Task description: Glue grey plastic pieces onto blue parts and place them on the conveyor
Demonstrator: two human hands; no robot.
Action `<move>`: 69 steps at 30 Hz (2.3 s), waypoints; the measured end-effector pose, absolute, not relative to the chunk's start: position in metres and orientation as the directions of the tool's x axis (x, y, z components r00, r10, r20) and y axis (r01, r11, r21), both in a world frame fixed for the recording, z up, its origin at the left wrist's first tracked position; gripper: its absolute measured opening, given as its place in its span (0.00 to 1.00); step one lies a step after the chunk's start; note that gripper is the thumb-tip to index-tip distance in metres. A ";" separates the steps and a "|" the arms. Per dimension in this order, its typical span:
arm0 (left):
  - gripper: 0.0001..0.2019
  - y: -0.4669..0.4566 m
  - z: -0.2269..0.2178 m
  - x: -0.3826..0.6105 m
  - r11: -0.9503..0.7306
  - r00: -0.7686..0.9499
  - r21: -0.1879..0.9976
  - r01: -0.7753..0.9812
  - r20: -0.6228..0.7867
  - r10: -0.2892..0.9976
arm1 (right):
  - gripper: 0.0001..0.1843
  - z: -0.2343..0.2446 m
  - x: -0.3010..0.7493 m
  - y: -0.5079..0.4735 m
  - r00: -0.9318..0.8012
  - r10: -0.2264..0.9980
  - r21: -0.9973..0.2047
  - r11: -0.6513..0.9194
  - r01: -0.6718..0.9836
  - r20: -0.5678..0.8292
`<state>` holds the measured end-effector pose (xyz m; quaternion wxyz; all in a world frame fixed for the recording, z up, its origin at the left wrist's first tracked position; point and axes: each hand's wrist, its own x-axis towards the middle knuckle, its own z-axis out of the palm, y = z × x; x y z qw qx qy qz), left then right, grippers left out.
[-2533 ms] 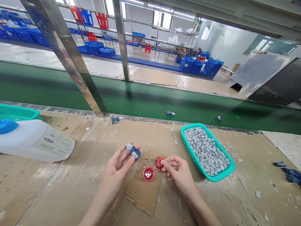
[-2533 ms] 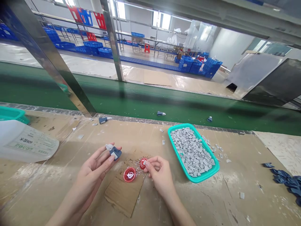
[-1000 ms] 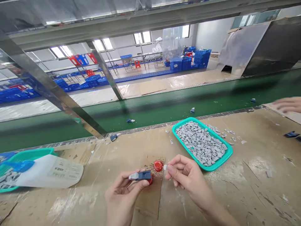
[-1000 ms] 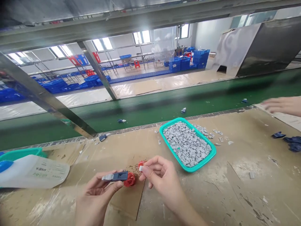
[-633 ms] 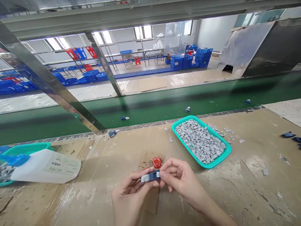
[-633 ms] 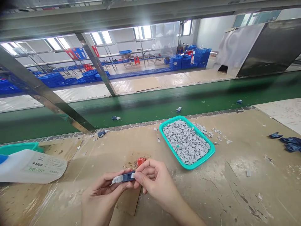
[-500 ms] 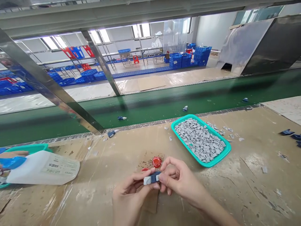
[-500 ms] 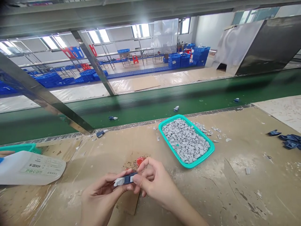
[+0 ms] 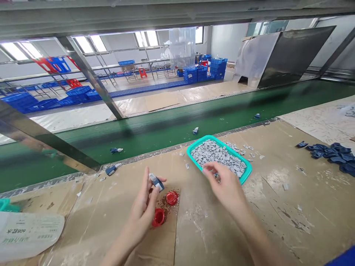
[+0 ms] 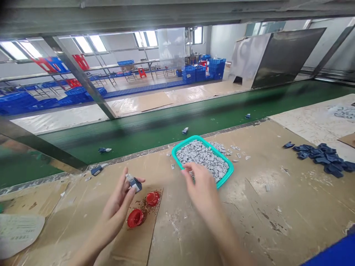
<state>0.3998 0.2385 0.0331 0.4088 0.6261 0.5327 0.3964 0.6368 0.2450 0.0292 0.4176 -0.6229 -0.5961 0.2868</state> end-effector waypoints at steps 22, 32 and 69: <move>0.21 0.480 -0.001 0.420 -0.340 0.305 0.144 0.929 0.220 0.927 | 0.04 0.020 0.636 0.259 0.031 0.872 -0.688 0.362 0.629 0.488; 0.16 0.489 -0.001 0.490 -0.271 0.240 0.523 0.808 0.129 0.962 | 0.06 0.002 0.661 0.270 0.199 0.845 -0.602 0.170 0.781 0.497; 0.21 0.149 0.016 0.382 0.129 -0.589 0.943 -0.305 -0.294 0.753 | 0.20 -0.007 0.552 0.235 -0.182 0.954 -0.969 -0.246 -0.015 -0.239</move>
